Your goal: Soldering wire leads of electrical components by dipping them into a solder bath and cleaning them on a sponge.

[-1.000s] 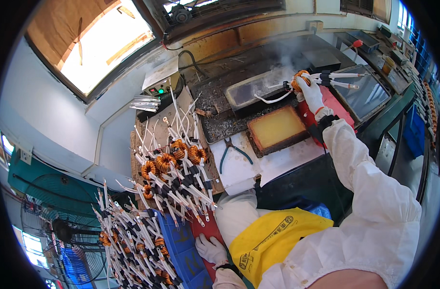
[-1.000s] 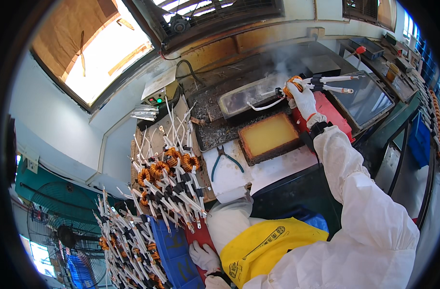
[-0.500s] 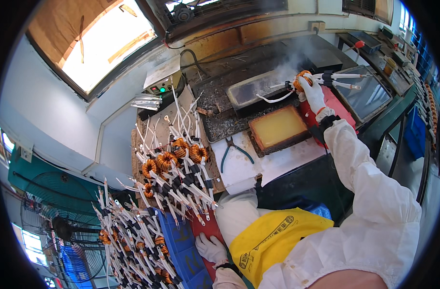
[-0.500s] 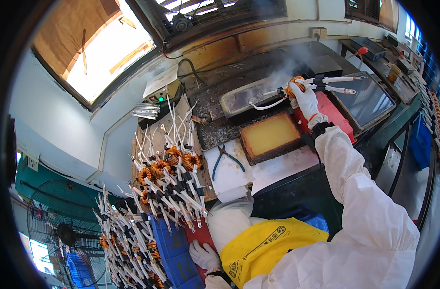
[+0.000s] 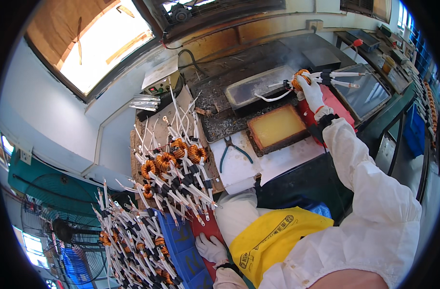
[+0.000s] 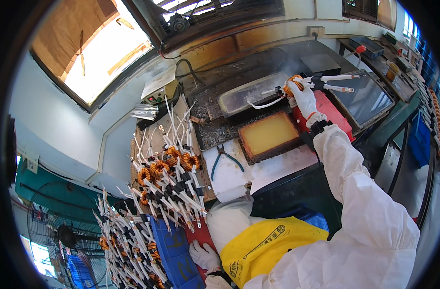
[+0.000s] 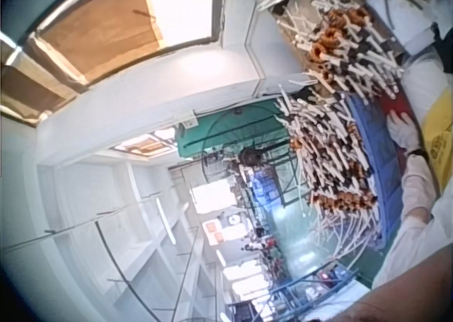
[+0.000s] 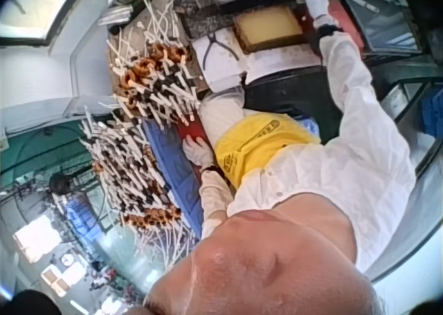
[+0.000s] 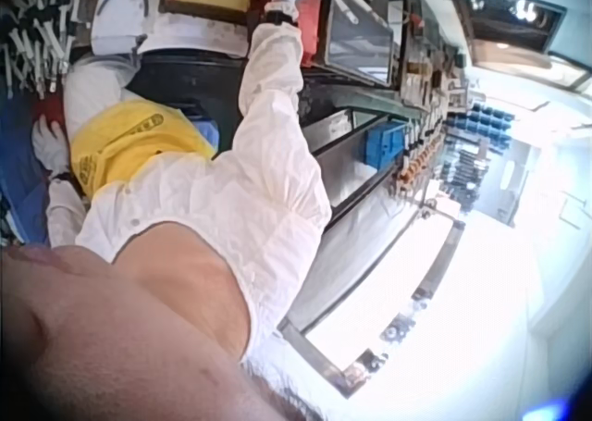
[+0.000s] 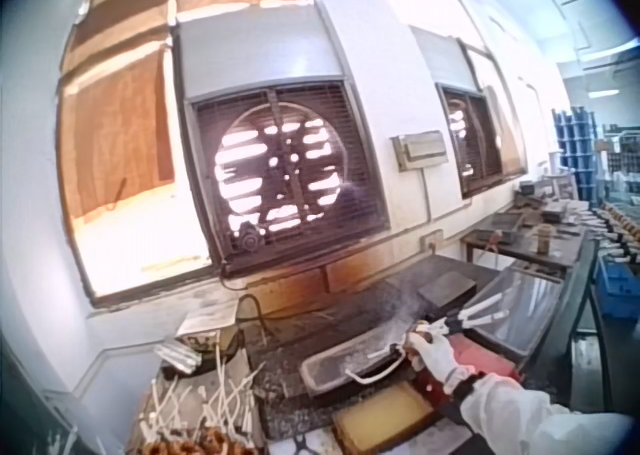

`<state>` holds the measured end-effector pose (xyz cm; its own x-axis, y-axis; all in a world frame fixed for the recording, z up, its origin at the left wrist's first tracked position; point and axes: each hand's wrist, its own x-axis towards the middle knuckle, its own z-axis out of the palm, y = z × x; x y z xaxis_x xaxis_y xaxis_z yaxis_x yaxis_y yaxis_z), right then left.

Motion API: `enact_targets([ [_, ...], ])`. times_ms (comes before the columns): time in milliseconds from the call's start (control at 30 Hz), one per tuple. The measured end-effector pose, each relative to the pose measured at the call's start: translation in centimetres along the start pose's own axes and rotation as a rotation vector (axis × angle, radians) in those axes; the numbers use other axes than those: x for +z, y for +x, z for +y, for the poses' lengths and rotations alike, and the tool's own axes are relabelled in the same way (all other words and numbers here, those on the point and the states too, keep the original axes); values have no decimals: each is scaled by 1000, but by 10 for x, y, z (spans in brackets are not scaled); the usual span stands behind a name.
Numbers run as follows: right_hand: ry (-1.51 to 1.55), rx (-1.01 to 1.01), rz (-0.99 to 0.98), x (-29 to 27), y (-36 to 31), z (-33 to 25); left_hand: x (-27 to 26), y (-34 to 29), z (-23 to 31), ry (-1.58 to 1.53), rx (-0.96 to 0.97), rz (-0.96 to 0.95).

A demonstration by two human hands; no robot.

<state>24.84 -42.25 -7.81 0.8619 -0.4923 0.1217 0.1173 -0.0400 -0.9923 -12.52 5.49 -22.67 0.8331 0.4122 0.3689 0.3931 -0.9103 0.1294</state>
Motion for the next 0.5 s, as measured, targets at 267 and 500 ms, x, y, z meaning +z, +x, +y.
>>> enact_targets([
  [267,36,27,-55,3,-13,-23,-1,0,-1,3,6,2],
  [500,-27,55,-92,-5,-11,-31,0,0,0,5,2,-10],
])
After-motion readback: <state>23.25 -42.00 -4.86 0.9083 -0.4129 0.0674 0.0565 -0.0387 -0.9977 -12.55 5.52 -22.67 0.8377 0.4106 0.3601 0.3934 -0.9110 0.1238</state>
